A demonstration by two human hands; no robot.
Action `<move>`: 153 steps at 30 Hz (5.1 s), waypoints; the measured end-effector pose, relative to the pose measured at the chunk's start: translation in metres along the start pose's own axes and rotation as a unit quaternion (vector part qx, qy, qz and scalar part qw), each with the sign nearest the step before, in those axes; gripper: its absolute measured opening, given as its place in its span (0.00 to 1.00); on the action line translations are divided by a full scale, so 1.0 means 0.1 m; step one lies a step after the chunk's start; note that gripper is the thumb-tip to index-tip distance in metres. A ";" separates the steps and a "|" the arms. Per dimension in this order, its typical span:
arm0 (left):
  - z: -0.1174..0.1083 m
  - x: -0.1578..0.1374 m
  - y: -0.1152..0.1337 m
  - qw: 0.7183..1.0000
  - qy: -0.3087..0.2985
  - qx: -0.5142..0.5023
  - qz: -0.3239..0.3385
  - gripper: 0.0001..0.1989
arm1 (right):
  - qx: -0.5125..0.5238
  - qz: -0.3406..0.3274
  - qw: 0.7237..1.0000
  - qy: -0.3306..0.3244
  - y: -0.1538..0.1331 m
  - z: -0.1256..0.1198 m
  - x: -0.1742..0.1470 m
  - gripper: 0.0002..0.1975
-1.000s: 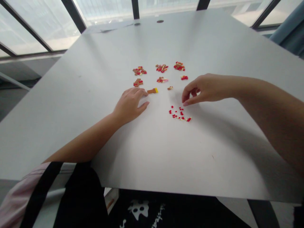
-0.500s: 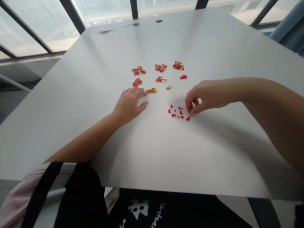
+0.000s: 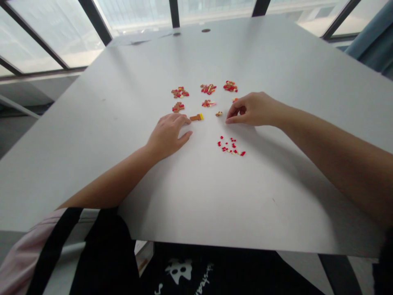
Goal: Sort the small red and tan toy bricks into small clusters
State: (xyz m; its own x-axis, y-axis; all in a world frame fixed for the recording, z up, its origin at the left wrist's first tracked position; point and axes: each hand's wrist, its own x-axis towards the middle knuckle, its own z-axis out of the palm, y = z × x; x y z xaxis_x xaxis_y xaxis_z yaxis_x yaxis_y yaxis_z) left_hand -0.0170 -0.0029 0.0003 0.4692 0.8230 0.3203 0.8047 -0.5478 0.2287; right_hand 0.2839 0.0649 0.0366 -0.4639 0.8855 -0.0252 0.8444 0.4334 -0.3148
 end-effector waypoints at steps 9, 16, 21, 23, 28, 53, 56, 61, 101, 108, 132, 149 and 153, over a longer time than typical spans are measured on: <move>0.01 0.00 0.00 1.000 0.002 -0.008 0.001 0.12 | 0.024 0.065 0.991 0.111 -0.19 0.16 0.07 0.16; 0.01 -0.01 0.00 1.000 0.000 -0.003 0.002 0.13 | 0.031 0.034 0.996 0.074 -0.05 -0.02 -0.05 0.19; 0.00 -0.01 -0.01 1.000 -0.001 -0.003 -0.001 0.13 | 0.038 -0.038 0.993 -0.107 -0.07 -0.16 -0.13 0.19; 0.00 -0.02 -0.02 1.000 -0.002 -0.003 -0.003 0.13 | 0.030 -0.059 0.987 -0.143 -0.11 -0.20 -0.17 0.17; 0.00 -0.02 -0.02 1.000 -0.001 -0.004 -0.003 0.12 | 0.027 -0.102 0.970 -0.221 -0.30 -0.27 -0.29 0.13; 0.00 -0.02 -0.02 1.000 -0.001 -0.001 0.003 0.14 | -0.040 -0.089 0.973 -0.207 -0.56 -0.26 -0.38 0.04; 0.01 -0.01 -0.02 1.000 -0.001 -0.003 0.005 0.14 | -0.046 -0.069 0.974 -0.209 -0.56 -0.24 -0.38 0.04; 0.01 -0.01 -0.02 1.000 0.001 -0.001 0.003 0.14 | -0.043 -0.056 0.981 -0.179 -0.51 -0.24 -0.36 0.05; 0.00 -0.01 -0.01 1.000 -0.002 -0.001 -0.001 0.15 | -0.060 -0.085 0.988 -0.116 -0.37 -0.11 -0.26 0.12; 0.00 -0.01 -0.01 1.000 -0.004 -0.002 -0.003 0.14 | -0.050 -0.080 0.990 -0.106 -0.45 -0.04 -0.28 0.11; 0.01 0.00 0.00 1.000 -0.004 -0.004 -0.007 0.13 | -0.010 -0.094 0.991 -0.091 -0.49 0.01 -0.27 0.09; 0.00 -0.01 -0.02 1.000 -0.002 -0.008 -0.004 0.13 | 0.043 -0.121 0.987 -0.093 -0.33 -0.10 -0.66 0.08; 0.00 -0.01 -0.02 1.000 0.002 -0.007 -0.004 0.13 | 0.084 -0.169 0.982 -0.006 -0.37 0.05 -0.83 0.12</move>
State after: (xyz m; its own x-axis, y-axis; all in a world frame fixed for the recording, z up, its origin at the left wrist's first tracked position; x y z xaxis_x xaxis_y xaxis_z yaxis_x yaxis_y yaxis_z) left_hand -0.0193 -0.0029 -0.0005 0.4615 0.8267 0.3217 0.8031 -0.5434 0.2443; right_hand 0.2904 -0.0253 0.0458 -0.7146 0.6928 0.0966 0.5857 0.6681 -0.4588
